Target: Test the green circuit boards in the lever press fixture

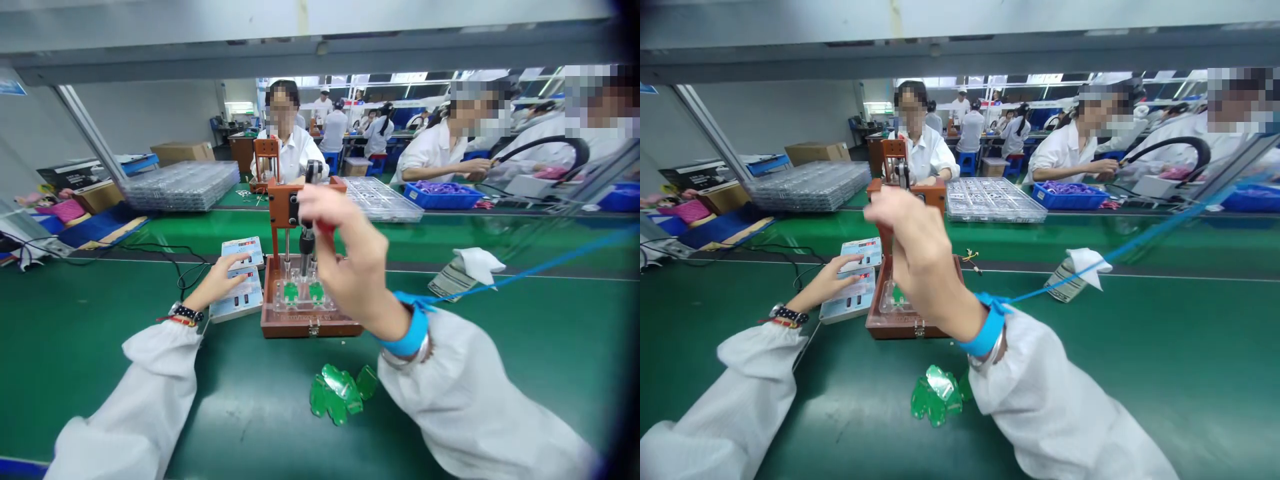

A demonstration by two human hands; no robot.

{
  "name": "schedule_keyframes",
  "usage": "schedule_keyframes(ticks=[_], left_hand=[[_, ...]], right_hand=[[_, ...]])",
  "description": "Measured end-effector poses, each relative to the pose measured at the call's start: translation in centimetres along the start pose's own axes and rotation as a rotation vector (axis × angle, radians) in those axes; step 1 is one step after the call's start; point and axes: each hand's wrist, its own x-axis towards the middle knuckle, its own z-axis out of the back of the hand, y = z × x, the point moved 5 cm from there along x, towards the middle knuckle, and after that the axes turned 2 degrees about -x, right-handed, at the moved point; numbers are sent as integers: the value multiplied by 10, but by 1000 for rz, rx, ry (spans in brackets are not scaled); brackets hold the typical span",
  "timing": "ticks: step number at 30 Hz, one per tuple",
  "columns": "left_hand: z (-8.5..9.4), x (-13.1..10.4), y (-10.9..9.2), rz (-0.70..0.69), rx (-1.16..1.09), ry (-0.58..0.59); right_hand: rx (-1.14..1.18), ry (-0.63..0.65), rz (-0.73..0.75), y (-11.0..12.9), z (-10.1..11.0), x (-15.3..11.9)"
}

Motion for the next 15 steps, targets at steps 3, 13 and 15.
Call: schedule_keyframes(ticks=[3, 13, 15], left_hand=[[-9, 10, 9, 2, 163, 176], [-18, 11, -2, -86, 301, 305], [-18, 9, -1, -109, 316, 307]], right_hand=[[82, 71, -47, -10, -9, -23], [144, 265, -58, -18, 19, -32], [74, 197, -105, -32, 33, -54]])
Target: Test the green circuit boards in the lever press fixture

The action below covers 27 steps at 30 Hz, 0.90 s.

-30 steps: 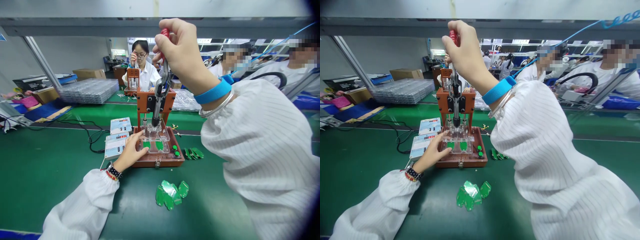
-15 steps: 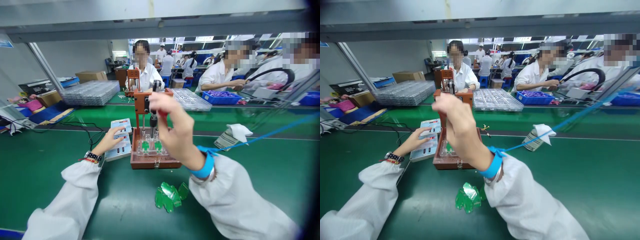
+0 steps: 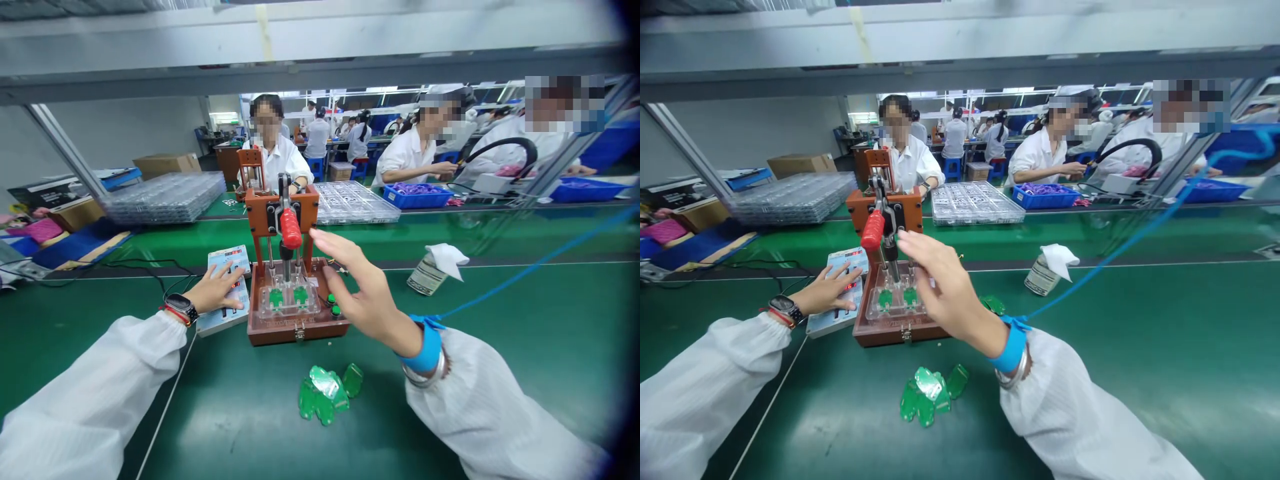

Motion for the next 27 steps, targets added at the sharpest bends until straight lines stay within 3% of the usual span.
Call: schedule_keyframes(ticks=[6, 11, 17, 21, 27], left_hand=[[4, -2, 19, 121, -37, -6], [11, -8, 28, 156, -62, 2], [9, -12, 29, 134, 49, 76], [8, -11, 33, 156, 122, 159], [6, -10, 41, 125, 176, 147]], right_hand=[[-268, -80, -351, -91, 40, -106], [-284, 70, -653, -156, 55, -169], [-159, 211, -740, -170, 42, -180], [-158, 297, -713, -169, 39, -178], [-195, 407, -660, -172, 36, -180]])
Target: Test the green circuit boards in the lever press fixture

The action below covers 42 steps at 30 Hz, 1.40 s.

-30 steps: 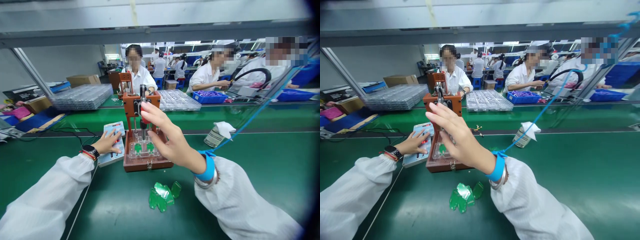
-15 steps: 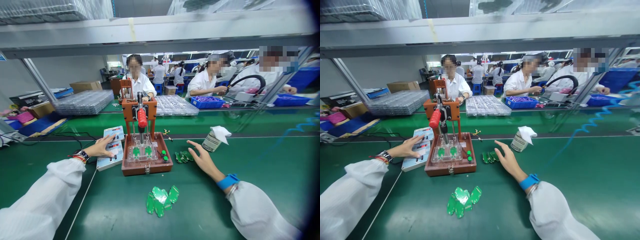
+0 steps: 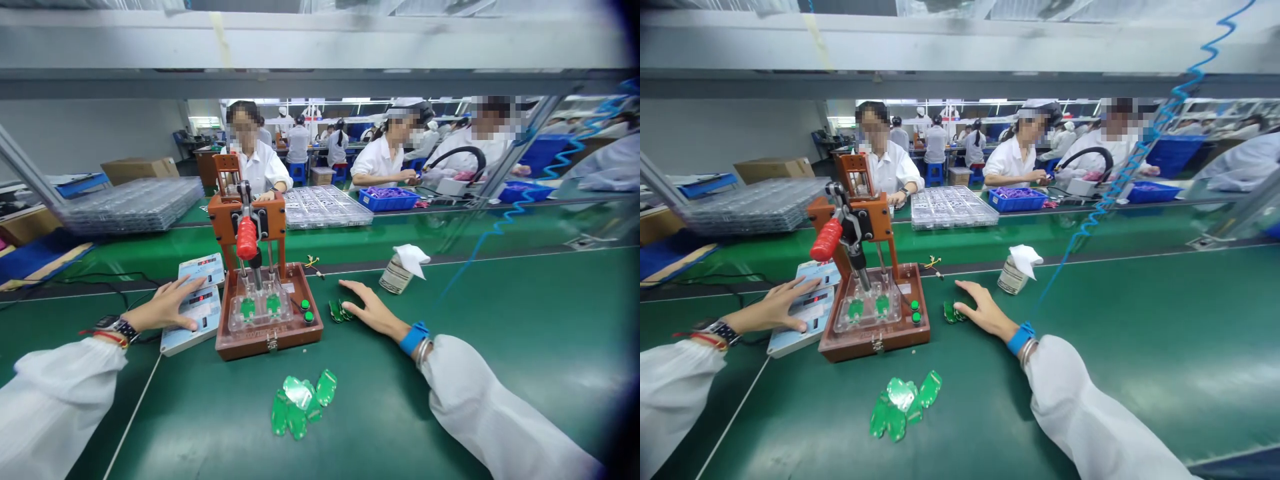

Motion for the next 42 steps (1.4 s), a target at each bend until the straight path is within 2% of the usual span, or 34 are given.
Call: schedule_keyframes(ticks=[6, 11, 16, 19, 22, 25, 29, 34, 42], left_hand=[[-11, 0, 9, 5, -19, -41], [-22, -1, 15, -16, -107, -85], [-30, -12, 21, -14, -265, -280], [-36, -25, 25, 64, -438, -381], [-32, -39, 25, 159, -512, -542], [-29, -44, 19, 185, -529, -616], [-29, -43, 21, 220, -600, -702], [-33, -42, 26, 228, -616, -696], [-39, -40, 28, 224, -524, -666]], right_hand=[[-66, 145, 144, 22, -13, -2], [-147, 191, 216, 38, -17, 1], [-194, 203, 255, 44, -20, 7], [-214, 199, 253, 45, -21, 8], [-238, 165, 265, 45, -21, 8], [-266, 105, 295, 44, -21, 8], [-274, 39, 338, 42, -22, 8], [-286, 17, 340, 41, -22, 9], [-294, 3, 339, 43, -19, 7]])
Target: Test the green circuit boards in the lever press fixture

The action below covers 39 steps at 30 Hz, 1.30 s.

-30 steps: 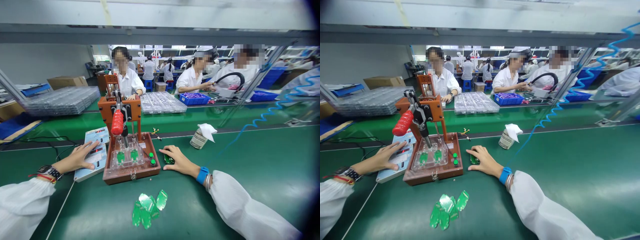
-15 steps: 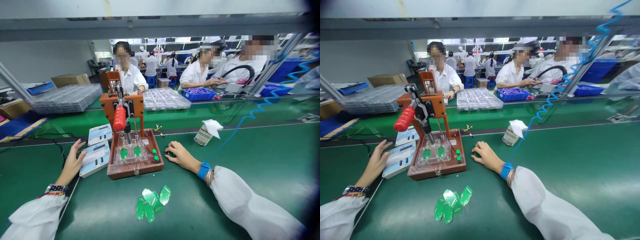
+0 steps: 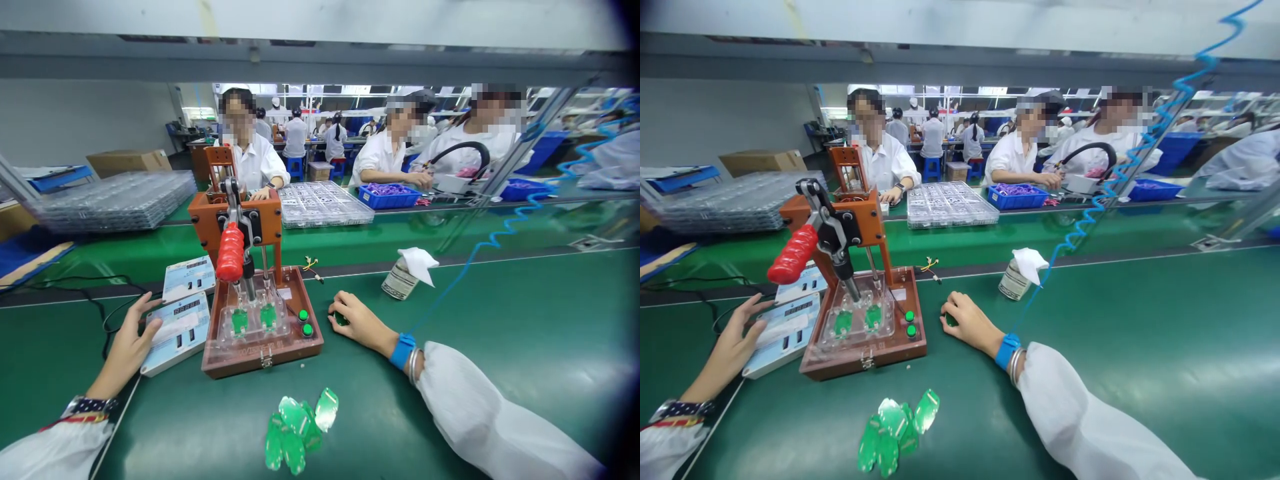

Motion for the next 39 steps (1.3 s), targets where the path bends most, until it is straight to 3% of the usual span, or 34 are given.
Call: schedule_keyframes(ticks=[13, 19, 22, 28, 31, 35, 39], left_hand=[[1, -4, -8, 15, 34, -14], [0, -2, -2, 12, 36, -22], [-1, -1, 2, 21, 40, -12], [0, -1, 2, 19, 28, -21], [0, -1, 1, 23, 30, -22], [0, -2, -3, 14, 40, -21], [1, -3, -10, 9, 52, -10]], right_hand=[[41, 16, 74, 0, 1, 5], [42, -3, 84, 2, 1, 5], [68, -52, 32, -1, 7, 7], [133, -183, -174, -25, 42, 0], [68, -71, -166, -22, 45, -9], [-136, 143, -46, -6, 30, -14], [-237, 144, 51, 1, 19, -13]])
